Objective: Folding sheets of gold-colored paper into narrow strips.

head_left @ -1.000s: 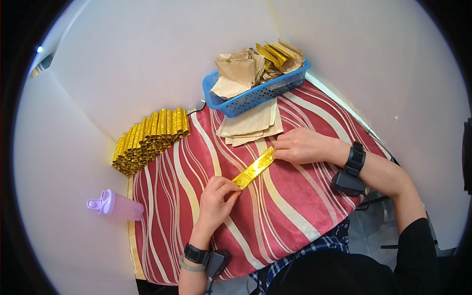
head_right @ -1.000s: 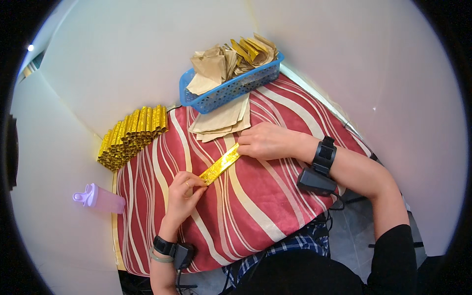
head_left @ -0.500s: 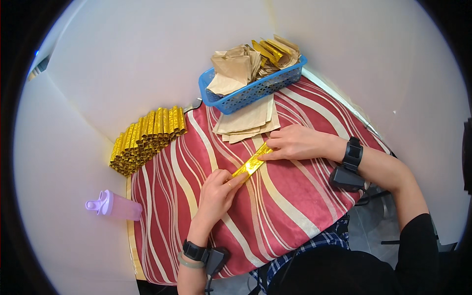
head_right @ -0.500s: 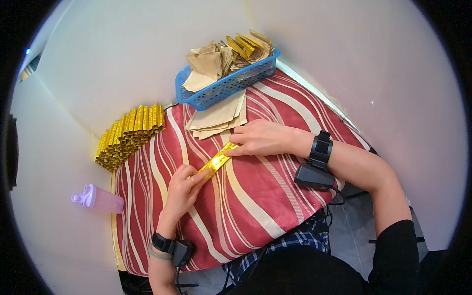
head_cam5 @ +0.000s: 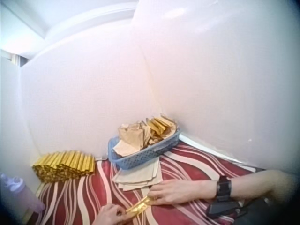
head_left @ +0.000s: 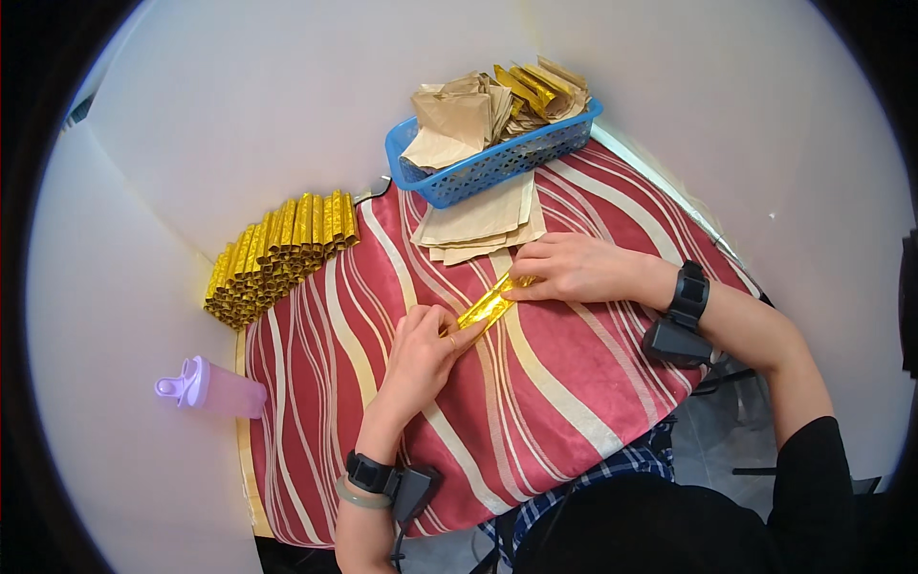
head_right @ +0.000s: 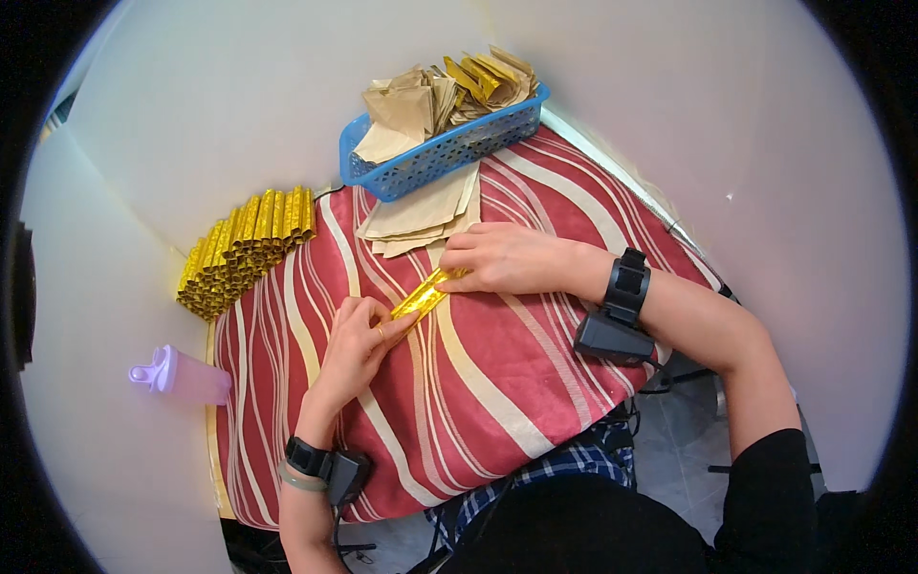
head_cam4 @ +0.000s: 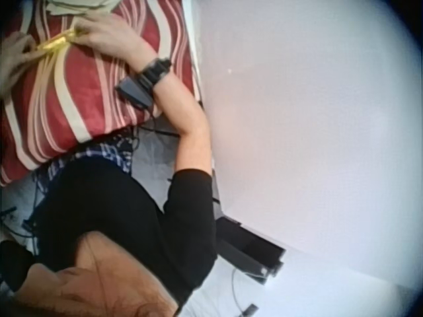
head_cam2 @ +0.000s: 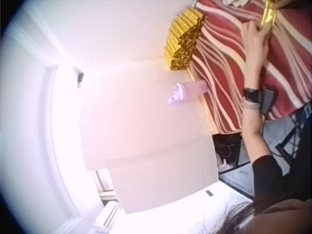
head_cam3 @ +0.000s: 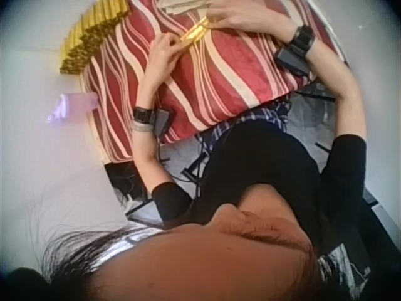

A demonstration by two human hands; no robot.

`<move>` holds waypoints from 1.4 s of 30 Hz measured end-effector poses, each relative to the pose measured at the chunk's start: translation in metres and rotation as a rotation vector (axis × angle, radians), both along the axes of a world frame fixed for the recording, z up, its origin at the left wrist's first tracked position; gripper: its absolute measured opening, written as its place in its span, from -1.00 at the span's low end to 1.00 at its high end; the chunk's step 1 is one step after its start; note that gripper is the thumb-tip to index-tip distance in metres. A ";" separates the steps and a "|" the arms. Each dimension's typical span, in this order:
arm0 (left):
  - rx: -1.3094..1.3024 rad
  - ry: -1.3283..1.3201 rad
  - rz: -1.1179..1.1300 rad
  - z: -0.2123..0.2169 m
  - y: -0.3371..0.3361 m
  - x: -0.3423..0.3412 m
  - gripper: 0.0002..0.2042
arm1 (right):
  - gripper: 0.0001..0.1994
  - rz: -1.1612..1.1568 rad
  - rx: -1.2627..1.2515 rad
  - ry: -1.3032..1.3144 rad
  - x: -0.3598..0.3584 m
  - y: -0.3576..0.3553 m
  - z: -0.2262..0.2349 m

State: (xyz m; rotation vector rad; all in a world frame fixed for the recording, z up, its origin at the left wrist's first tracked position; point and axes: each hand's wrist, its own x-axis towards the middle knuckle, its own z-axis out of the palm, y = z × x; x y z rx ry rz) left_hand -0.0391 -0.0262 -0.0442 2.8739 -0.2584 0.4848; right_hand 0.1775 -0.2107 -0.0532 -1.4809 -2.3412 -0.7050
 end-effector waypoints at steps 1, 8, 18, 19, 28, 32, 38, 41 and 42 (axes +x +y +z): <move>0.051 -0.007 0.017 0.001 -0.001 -0.001 -0.62 | -0.61 0.001 -0.001 -0.001 0.000 0.000 -0.001; 0.064 0.043 -0.027 -0.004 0.000 -0.002 -0.62 | -0.66 -0.054 -0.114 0.075 -0.006 -0.002 -0.003; -0.122 0.254 0.088 -0.002 -0.001 -0.008 -0.59 | -0.47 -0.090 -0.369 0.438 -0.014 -0.013 -0.003; -0.146 0.280 0.104 -0.002 -0.002 -0.009 -0.59 | -0.47 -0.090 -0.370 0.438 -0.013 -0.014 -0.003; -0.159 0.310 0.164 -0.006 -0.007 -0.025 -0.52 | -0.34 -0.166 -0.378 0.341 -0.016 -0.018 -0.002; -0.153 0.305 0.147 -0.007 -0.006 -0.023 -0.51 | -0.25 -0.206 -0.398 0.212 -0.031 -0.012 0.004; -0.125 0.273 0.160 -0.004 -0.007 -0.026 -0.50 | -0.15 -0.104 -0.441 0.354 -0.041 0.000 -0.007; -0.162 0.327 0.153 0.000 -0.003 -0.029 -0.49 | -0.20 -0.087 -0.416 0.365 -0.037 0.000 -0.009; -0.159 0.346 0.169 0.001 0.000 -0.035 -0.46 | -0.20 -0.080 -0.410 0.359 -0.037 0.000 -0.010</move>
